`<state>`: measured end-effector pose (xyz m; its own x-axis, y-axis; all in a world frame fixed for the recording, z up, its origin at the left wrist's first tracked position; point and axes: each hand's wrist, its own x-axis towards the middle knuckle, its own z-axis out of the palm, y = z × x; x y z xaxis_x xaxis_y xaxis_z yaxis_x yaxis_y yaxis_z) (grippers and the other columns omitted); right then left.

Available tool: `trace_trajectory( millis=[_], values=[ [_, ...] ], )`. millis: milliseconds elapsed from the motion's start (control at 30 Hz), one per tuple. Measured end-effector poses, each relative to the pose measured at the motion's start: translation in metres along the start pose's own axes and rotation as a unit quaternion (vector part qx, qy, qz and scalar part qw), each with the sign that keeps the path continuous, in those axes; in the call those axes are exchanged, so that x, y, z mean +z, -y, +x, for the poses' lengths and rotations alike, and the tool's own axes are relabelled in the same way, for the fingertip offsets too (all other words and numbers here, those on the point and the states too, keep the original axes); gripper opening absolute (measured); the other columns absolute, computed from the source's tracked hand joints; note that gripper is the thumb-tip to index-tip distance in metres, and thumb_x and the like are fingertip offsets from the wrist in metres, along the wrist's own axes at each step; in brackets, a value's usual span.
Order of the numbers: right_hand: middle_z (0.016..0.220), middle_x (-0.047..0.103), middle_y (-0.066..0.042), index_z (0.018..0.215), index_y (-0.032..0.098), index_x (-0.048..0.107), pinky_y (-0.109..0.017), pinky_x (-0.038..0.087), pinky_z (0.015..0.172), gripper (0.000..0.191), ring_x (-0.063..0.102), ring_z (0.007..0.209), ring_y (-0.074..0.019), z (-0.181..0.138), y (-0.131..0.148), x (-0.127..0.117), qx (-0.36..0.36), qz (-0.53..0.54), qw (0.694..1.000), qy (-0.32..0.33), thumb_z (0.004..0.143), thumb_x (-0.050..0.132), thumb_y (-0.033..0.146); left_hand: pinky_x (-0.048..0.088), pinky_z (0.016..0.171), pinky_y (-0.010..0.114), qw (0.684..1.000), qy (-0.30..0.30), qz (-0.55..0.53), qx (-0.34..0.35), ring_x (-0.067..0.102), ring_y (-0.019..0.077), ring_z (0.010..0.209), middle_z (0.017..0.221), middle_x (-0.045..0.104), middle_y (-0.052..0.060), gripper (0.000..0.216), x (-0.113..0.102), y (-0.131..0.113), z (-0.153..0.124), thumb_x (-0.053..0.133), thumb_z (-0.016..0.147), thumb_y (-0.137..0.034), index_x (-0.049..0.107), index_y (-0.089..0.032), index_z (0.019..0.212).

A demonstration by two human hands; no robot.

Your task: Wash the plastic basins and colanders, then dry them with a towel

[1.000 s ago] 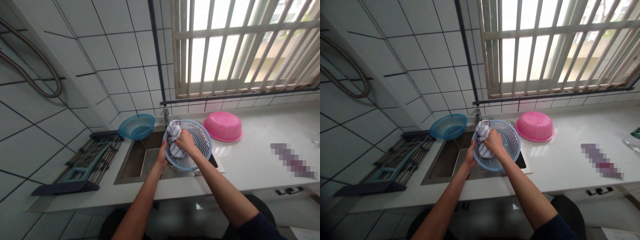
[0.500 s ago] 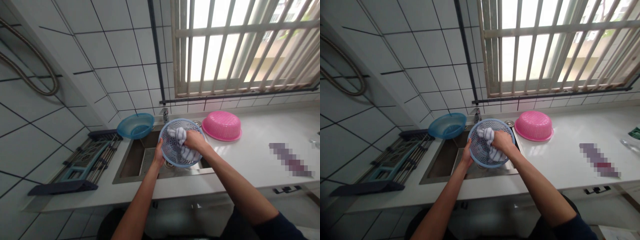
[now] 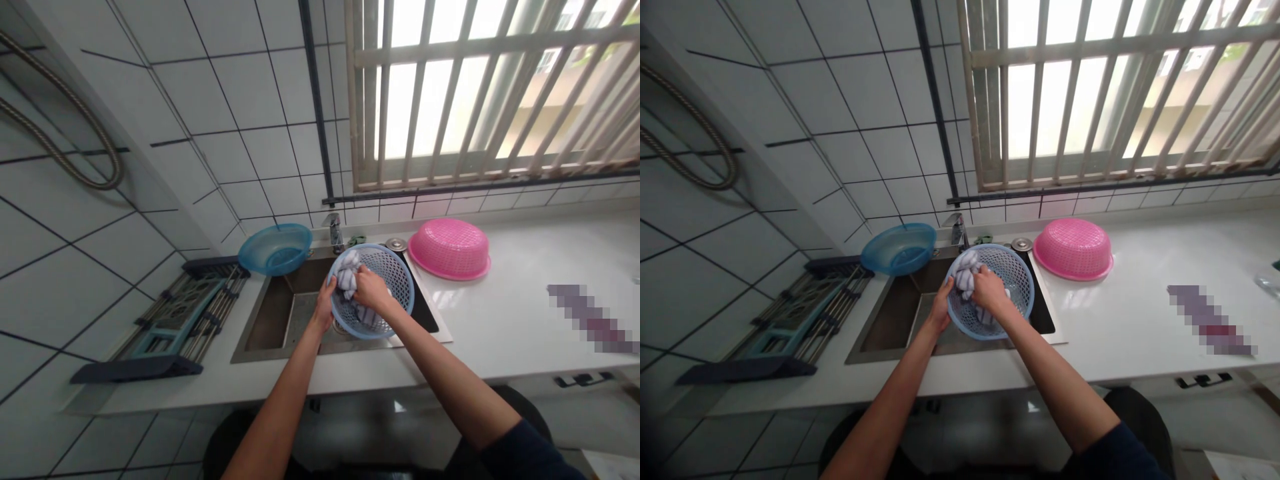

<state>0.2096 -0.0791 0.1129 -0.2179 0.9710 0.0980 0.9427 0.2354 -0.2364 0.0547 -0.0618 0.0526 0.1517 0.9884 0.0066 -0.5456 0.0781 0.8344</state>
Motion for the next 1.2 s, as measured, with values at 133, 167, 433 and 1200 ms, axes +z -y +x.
trace_trajectory(
  millis=[133,167,433,1200],
  values=[
    [0.127,0.067,-0.018,0.110,0.014,0.075,-0.034,0.058,0.085,0.028,0.072,0.101,-0.0278,-0.010,0.004,0.000,-0.104,-0.025,0.993,0.041,0.089,0.059,0.020,0.044,0.119,0.045,0.998,-0.021,0.033,0.038,0.059,0.0332,0.137,0.138,0.071,0.011,0.054,-0.005,-0.002,0.001,0.081,0.085,-0.051,0.073,-0.019,0.127],
    [0.127,0.068,-0.018,0.109,0.014,0.075,-0.034,0.058,0.085,0.027,0.073,0.100,-0.0281,-0.013,0.003,-0.001,-0.127,-0.037,0.990,0.055,0.088,0.059,0.019,0.045,0.118,0.045,0.998,-0.025,0.033,0.042,0.061,0.0328,0.135,0.137,0.072,0.011,0.054,-0.006,-0.002,0.002,0.081,0.085,-0.052,0.073,-0.019,0.127],
    [0.117,0.072,-0.017,0.105,0.015,0.078,-0.037,0.058,0.087,0.023,0.072,0.102,-0.0296,-0.023,-0.018,-0.022,-0.168,-0.143,0.972,0.083,0.089,0.062,0.012,0.051,0.112,0.045,0.999,-0.026,-0.004,0.032,0.069,0.0274,0.123,0.131,0.074,0.010,0.056,-0.002,0.003,0.004,0.080,0.086,-0.051,0.069,-0.020,0.131],
    [0.115,0.075,-0.016,0.115,0.015,0.074,-0.032,0.055,0.088,0.030,0.073,0.102,-0.0269,-0.018,-0.070,0.002,0.068,0.013,0.993,0.090,0.088,0.067,0.027,0.039,0.122,0.046,0.988,-0.039,0.112,0.098,0.047,0.0344,0.148,0.142,0.068,0.009,0.046,0.005,-0.008,-0.009,0.084,0.083,-0.036,0.075,-0.023,0.127]
  ],
)
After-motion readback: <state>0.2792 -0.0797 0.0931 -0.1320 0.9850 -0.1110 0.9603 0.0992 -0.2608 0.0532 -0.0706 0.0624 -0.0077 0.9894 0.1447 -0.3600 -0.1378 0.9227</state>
